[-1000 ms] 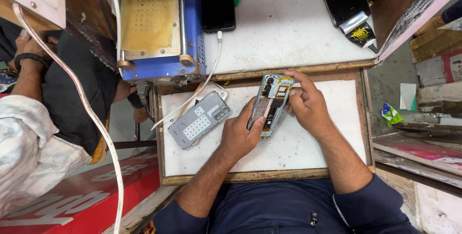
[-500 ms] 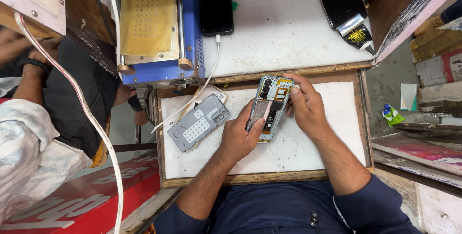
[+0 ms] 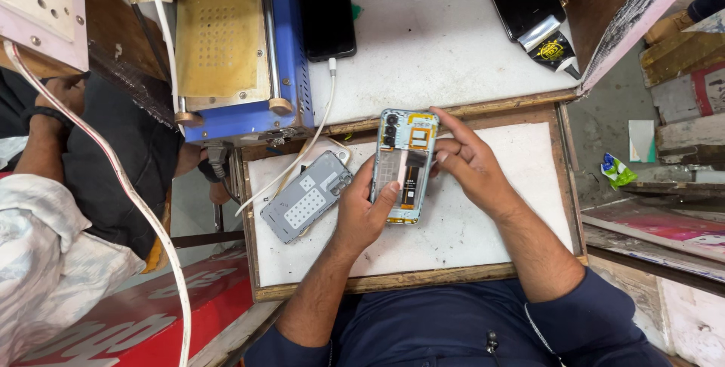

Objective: The person uses a prying tool to separate the back cover from a smartphone, then removes and peels off adhesive strips from the back cover. The person handles the phone's internal components and places the back cover aside.

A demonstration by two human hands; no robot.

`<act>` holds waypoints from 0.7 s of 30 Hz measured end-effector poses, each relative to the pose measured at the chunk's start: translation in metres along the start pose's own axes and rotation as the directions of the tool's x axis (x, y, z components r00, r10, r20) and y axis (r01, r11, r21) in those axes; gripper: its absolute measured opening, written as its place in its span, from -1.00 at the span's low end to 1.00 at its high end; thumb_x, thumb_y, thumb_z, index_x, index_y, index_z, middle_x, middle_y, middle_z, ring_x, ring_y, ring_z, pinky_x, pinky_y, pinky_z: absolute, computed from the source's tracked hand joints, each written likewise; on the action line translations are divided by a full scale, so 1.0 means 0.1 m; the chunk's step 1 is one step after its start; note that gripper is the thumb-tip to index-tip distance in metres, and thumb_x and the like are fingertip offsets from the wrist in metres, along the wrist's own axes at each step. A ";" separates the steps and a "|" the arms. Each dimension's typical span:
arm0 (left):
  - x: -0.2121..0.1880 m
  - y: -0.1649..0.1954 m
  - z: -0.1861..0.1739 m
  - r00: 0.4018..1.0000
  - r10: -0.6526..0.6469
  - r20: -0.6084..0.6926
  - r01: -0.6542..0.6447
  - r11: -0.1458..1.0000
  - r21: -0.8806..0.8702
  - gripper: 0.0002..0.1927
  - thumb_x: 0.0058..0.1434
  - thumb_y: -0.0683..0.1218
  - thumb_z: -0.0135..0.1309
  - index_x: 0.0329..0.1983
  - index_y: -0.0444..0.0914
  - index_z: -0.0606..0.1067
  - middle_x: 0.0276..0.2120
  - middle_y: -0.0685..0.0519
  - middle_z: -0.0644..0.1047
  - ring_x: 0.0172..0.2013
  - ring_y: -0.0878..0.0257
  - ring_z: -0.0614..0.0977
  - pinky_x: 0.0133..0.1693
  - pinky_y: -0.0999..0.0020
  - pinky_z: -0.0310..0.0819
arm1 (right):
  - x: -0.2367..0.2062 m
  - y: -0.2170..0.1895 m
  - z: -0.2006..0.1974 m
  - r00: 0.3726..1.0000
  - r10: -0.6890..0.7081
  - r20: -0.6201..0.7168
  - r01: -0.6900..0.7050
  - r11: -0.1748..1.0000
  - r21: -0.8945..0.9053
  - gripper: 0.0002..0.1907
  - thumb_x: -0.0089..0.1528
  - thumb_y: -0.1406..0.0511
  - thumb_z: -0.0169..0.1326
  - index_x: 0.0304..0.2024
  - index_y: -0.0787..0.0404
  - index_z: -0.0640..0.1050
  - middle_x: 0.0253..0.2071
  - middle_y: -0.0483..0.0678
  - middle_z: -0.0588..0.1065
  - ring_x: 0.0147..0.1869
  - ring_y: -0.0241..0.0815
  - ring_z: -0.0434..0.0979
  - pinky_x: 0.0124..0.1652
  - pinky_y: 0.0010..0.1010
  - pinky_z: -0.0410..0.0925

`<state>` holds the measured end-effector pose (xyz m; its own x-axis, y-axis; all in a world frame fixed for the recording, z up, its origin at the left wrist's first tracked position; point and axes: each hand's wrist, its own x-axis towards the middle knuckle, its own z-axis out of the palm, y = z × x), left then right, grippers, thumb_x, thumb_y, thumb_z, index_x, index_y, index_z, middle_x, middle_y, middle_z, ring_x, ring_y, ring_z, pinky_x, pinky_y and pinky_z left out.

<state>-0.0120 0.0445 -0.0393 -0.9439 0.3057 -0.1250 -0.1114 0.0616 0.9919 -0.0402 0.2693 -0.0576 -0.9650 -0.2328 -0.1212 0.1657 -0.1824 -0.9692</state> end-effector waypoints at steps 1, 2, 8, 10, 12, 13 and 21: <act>-0.01 0.00 0.00 1.000 0.003 0.017 -0.003 1.000 -0.015 -0.43 0.43 -0.08 -0.04 0.44 -0.40 0.21 0.10 -0.16 0.57 0.10 0.17 0.64 0.12 0.28 0.55 | 0.00 0.01 0.00 0.999 -0.015 -0.031 0.015 1.000 -0.019 -0.35 0.36 0.36 -0.07 0.50 0.18 0.14 -0.13 0.05 0.62 -0.13 -0.28 0.61 -0.12 -0.41 0.51; -0.01 0.00 0.01 1.000 0.010 0.023 -0.010 1.000 0.015 -0.43 0.43 -0.08 -0.02 0.43 -0.40 0.22 0.09 -0.17 0.58 0.09 0.17 0.64 0.11 0.28 0.54 | 0.00 0.03 -0.02 0.998 -0.032 -0.061 0.030 0.999 -0.039 -0.39 0.37 0.35 -0.08 0.49 0.20 0.20 -0.15 0.04 0.62 -0.13 -0.29 0.61 -0.11 -0.41 0.51; -0.04 0.02 0.03 0.999 -0.015 0.038 0.007 0.981 0.196 -0.41 0.38 -0.06 0.02 0.43 -0.36 0.26 0.01 -0.17 0.65 -0.02 0.16 0.71 0.03 0.31 0.58 | -0.02 0.14 -0.06 0.974 -0.112 -0.196 0.090 0.989 -0.118 -0.62 0.41 0.32 -0.07 0.26 0.28 0.46 -0.23 -0.06 0.59 -0.23 -0.37 0.53 -0.25 -0.50 0.46; -0.05 0.03 0.05 0.998 -0.047 0.032 0.037 0.967 0.254 -0.41 0.36 -0.04 0.02 0.42 -0.33 0.27 -0.04 -0.17 0.67 -0.07 0.16 0.73 -0.01 0.31 0.61 | -0.03 0.17 -0.05 0.959 -0.140 -0.245 0.108 0.985 -0.137 -0.66 0.43 0.31 -0.07 0.21 0.29 0.50 -0.25 -0.07 0.57 -0.27 -0.39 0.51 -0.29 -0.52 0.44; -0.04 0.02 0.07 0.999 0.009 0.051 -0.023 0.960 0.279 -0.41 0.39 -0.04 0.02 0.43 -0.35 0.25 -0.01 -0.20 0.65 -0.01 0.13 0.72 0.03 0.29 0.59 | -0.04 0.19 -0.03 0.945 -0.165 -0.282 0.123 0.979 -0.161 -0.69 0.46 0.30 -0.11 0.16 0.29 0.52 -0.24 -0.08 0.58 -0.27 -0.41 0.50 -0.31 -0.55 0.43; -0.05 0.02 0.08 0.998 0.035 0.058 -0.050 0.955 0.291 -0.41 0.40 -0.05 0.02 0.43 -0.35 0.24 0.01 -0.21 0.64 0.01 0.12 0.71 0.05 0.28 0.58 | -0.05 0.19 -0.03 0.938 -0.182 -0.294 0.134 0.975 -0.178 -0.70 0.48 0.30 -0.11 0.15 0.29 0.53 -0.23 -0.08 0.58 -0.26 -0.41 0.50 -0.29 -0.55 0.43; -0.05 -0.01 0.04 1.000 0.017 0.025 -0.022 0.976 0.218 -0.42 0.39 -0.05 0.02 0.42 -0.34 0.27 -0.01 -0.16 0.65 -0.03 0.14 0.72 0.02 0.28 0.61 | -0.01 0.12 -0.07 0.981 -0.096 -0.170 0.071 0.986 -0.148 -0.61 0.38 0.35 -0.06 0.26 0.25 0.46 -0.31 -0.08 0.57 -0.29 -0.41 0.51 -0.28 -0.54 0.46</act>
<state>-0.0058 0.0468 -0.0393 -0.9374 0.3307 -0.1090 -0.0203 0.2605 0.9653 -0.0385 0.2742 -0.0707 -0.9969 -0.0486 -0.0625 0.0652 -0.0552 -0.9963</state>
